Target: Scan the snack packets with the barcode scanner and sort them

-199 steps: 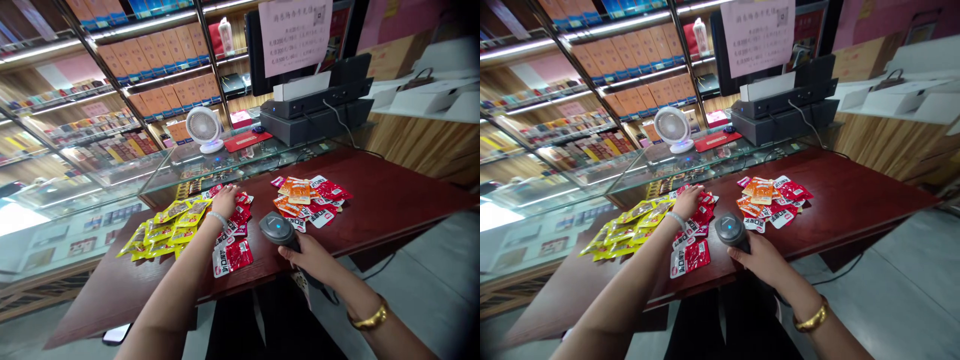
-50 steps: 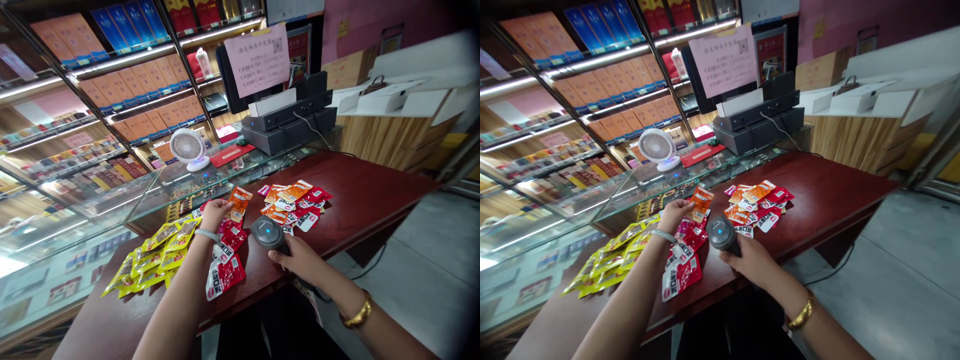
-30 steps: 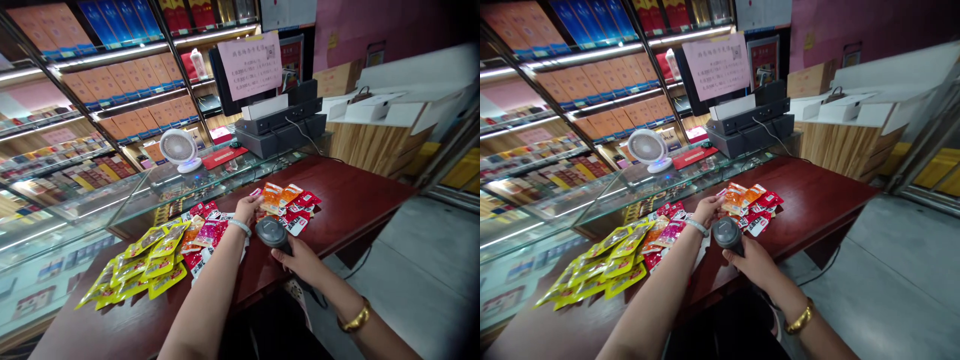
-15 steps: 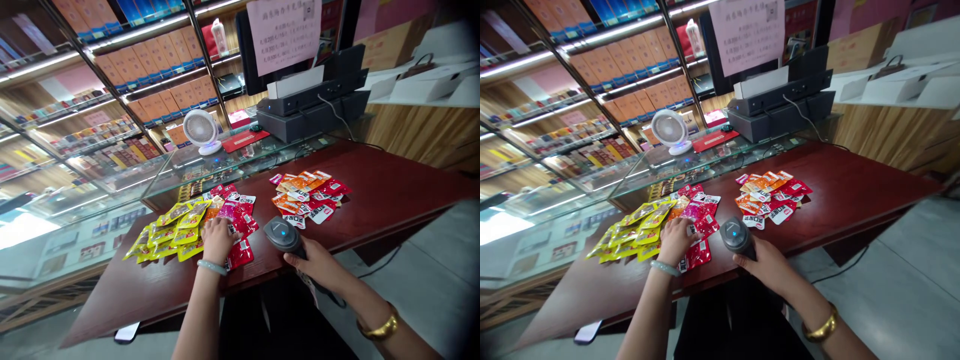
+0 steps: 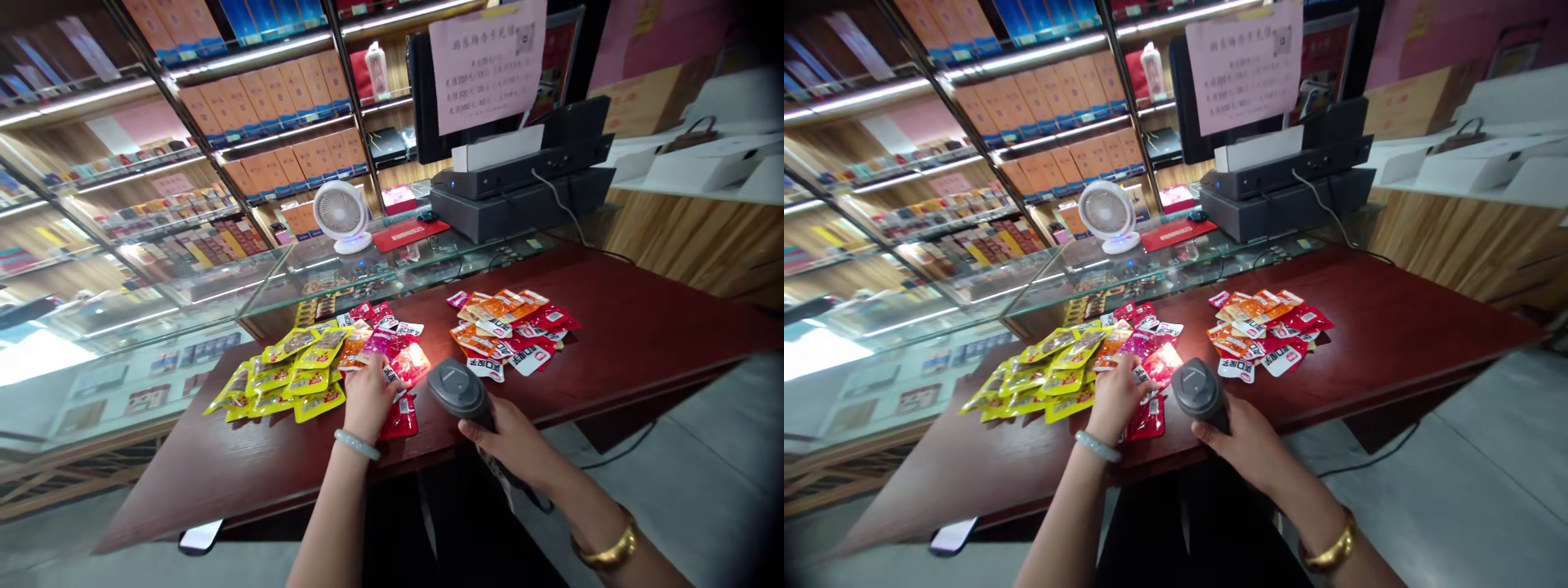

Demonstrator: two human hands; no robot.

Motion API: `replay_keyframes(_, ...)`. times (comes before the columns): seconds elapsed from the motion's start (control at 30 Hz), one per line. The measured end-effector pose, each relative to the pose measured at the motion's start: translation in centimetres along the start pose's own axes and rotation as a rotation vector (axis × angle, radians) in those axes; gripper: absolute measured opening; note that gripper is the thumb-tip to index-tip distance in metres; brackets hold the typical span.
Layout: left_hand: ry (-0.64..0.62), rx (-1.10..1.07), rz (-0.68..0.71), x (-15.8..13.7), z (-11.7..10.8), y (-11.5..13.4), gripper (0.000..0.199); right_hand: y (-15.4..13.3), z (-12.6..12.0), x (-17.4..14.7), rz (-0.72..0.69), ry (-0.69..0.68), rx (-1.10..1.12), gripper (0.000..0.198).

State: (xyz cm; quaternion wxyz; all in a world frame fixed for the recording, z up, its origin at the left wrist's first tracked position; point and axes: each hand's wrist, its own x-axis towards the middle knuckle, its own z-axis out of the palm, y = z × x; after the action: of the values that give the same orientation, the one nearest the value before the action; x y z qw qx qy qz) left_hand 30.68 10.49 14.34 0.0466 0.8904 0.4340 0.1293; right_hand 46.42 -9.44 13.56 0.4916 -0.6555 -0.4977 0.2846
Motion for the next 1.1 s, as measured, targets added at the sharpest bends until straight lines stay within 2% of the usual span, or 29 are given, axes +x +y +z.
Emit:
replay_keyframes(0.13,0.033,-0.310,-0.097,0.6,0.7,0.3,0.032,0.7,-0.3,-0.4,0.014,0.016,0.019,0.048)
replay_keyframes(0.27,0.035,-0.693,-0.132,2.9,2.1,2.9,0.028,1.3,-0.8,-0.8,0.040,0.034,0.048,0.049)
replay_keyframes(0.37,-0.095,-0.981,-0.140,5.1,3.0,5.9,0.030,1.6,-1.1,-1.0,0.046,0.051,0.064,0.050)
replay_keyframes(0.43,-0.167,-1.097,-0.109,6.0,3.2,7.2,0.043,1.7,-1.3,-1.0,0.046,0.067,0.051,0.051)
replay_keyframes(0.47,-0.168,-1.085,-0.079,6.1,3.1,7.4,0.050,1.7,-1.4,-0.9,0.046,0.076,0.045,0.052)
replay_keyframes(0.53,-0.090,-0.878,-0.022,5.8,2.7,7.1,0.058,1.6,-1.5,-0.8,0.050,0.086,0.035,0.053)
replay_keyframes(0.6,0.028,-0.500,-0.018,5.1,2.0,5.9,0.054,1.4,-1.5,-0.6,0.056,0.075,0.033,0.053)
replay_keyframes(0.67,0.098,-0.136,-0.073,4.5,1.3,4.8,0.047,1.3,-1.4,-0.4,0.063,0.046,0.044,0.053)
replay_keyframes(0.77,0.052,0.132,-0.153,4.8,0.9,3.9,0.052,1.3,-1.1,-0.1,0.078,0.020,0.060,0.055)
replay_keyframes(0.93,-0.020,0.170,-0.158,6.6,1.3,3.5,0.046,1.5,-0.8,0.1,0.080,0.021,0.057,0.055)
replay_keyframes(1.0,-0.049,0.092,-0.169,7.0,1.4,3.1,0.036,1.7,-0.8,0.2,0.078,0.016,0.057,0.055)
replay_keyframes(1.1,-0.064,-0.140,-0.203,6.9,1.7,2.5,0.020,1.8,-0.7,0.2,0.079,0.012,0.047,0.052)
